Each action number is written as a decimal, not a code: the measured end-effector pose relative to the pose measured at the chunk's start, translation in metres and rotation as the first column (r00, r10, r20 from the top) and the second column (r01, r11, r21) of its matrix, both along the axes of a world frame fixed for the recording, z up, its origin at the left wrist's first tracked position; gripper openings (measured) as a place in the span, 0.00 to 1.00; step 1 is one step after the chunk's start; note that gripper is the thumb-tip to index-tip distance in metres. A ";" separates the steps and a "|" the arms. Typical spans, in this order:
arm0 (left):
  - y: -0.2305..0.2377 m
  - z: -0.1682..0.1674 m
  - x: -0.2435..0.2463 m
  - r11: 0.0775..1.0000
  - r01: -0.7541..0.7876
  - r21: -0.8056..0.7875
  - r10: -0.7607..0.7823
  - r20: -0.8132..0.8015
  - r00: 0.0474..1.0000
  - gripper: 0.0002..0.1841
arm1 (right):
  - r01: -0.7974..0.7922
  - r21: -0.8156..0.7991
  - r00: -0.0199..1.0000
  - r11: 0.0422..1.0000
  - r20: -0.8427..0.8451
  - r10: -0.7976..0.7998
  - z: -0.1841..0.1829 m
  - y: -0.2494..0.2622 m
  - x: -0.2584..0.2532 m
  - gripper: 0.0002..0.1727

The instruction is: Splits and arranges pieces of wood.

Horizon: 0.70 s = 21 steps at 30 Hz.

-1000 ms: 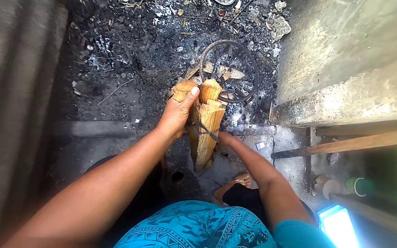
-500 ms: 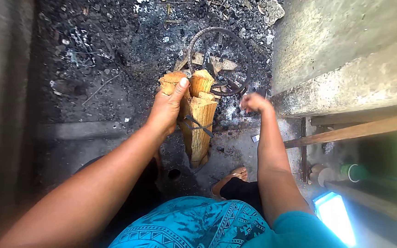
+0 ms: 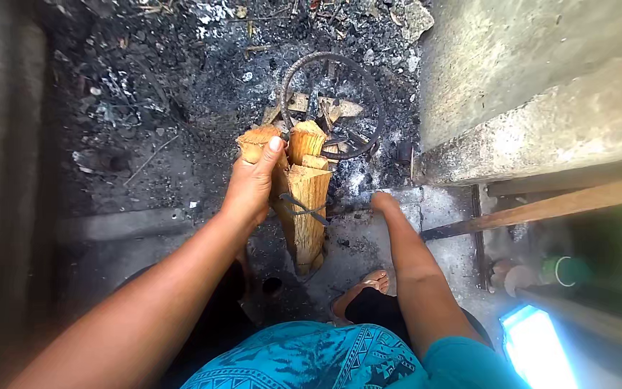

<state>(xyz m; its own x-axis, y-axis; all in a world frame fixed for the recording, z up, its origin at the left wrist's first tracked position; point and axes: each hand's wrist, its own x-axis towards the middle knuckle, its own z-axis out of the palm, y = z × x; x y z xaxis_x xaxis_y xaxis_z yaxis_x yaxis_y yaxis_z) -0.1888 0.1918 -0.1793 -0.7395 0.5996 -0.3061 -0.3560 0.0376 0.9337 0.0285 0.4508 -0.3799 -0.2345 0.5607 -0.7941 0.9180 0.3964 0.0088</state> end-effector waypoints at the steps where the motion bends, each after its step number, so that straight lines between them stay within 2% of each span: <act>1: 0.001 0.000 0.000 1.000 0.000 0.004 0.000 -0.003 1.000 0.21 | 0.005 -0.126 0.997 0.992 -0.071 -0.014 0.002 0.013 -0.004 0.24; 2: 0.001 0.000 0.001 1.000 0.000 0.009 0.000 -0.004 1.000 0.21 | 0.009 -0.261 0.984 0.965 -0.168 -0.054 0.012 0.022 -0.010 0.22; 4: 0.001 0.000 0.001 1.000 0.006 0.016 -0.006 -0.003 1.000 0.21 | -0.061 -0.413 0.899 0.909 -0.419 -0.130 0.061 0.026 -0.028 0.19; 5: 0.000 0.000 0.001 1.000 0.009 0.016 -0.009 -0.006 1.000 0.21 | -0.109 -0.405 0.809 0.908 -0.567 -0.155 0.089 0.025 -0.037 0.20; 7: -0.001 0.002 0.002 1.000 0.015 0.015 -0.015 0.000 1.000 0.21 | -0.129 -0.319 0.562 0.939 -0.804 -0.195 0.132 0.024 -0.046 0.22; 9: -0.004 0.002 0.003 0.999 0.029 0.028 -0.029 0.013 0.999 0.22 | -0.059 -0.264 0.319 0.963 -0.919 -0.233 0.148 0.031 -0.044 0.21; 11: -0.007 0.002 0.001 0.997 0.057 0.042 -0.058 0.025 0.998 0.26 | 0.078 -0.275 0.191 0.958 -0.939 -0.285 0.144 0.047 -0.029 0.19; 12: -0.008 0.002 -0.001 0.997 0.067 0.044 -0.069 0.030 0.997 0.28 | 0.179 -0.285 0.170 0.941 -0.934 -0.315 0.135 0.055 -0.019 0.18; 13: -0.009 0.003 -0.002 0.996 0.074 0.044 -0.075 0.034 0.997 0.29 | 0.294 -0.290 0.185 0.911 -0.918 -0.351 0.121 0.062 -0.007 0.18; 14: -0.011 0.003 -0.003 0.996 0.074 0.041 -0.076 0.037 0.996 0.29 | 0.394 -0.276 0.254 0.877 -0.884 -0.392 0.103 0.065 0.004 0.18; 15: -0.013 0.004 -0.003 0.997 0.068 0.038 -0.069 0.036 0.997 0.29 | 0.448 -0.256 0.378 0.856 -0.814 -0.441 0.084 0.062 0.015 0.19; 17: -0.014 0.005 -0.001 0.999 0.028 0.041 -0.029 0.035 0.999 0.26 | 0.374 -0.282 0.691 0.883 -0.550 -0.468 0.041 0.038 0.033 0.21; 18: -0.013 0.005 -0.001 0.999 0.008 0.045 -0.010 0.039 0.999 0.26 | 0.298 -0.343 0.807 0.891 -0.409 -0.427 0.014 0.019 0.038 0.21; 20: -0.013 0.008 0.001 0.998 -0.032 0.050 0.029 0.055 0.998 0.24 | 0.161 -0.494 0.932 0.854 -0.207 -0.296 -0.036 -0.029 0.038 0.21; 21: -0.013 0.010 0.002 0.997 -0.052 0.054 0.049 0.060 0.997 0.23 | 0.129 -0.553 0.957 0.823 -0.149 -0.250 -0.051 -0.056 0.034 0.23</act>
<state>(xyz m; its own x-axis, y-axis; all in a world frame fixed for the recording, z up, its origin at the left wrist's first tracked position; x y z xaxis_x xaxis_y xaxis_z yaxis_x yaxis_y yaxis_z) -0.1868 0.1788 -0.1692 -0.7509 0.5792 -0.3172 -0.4102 -0.0327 0.9114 0.0623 0.3949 -0.4308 -0.3596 0.1154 -0.9260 0.9316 0.1009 -0.3492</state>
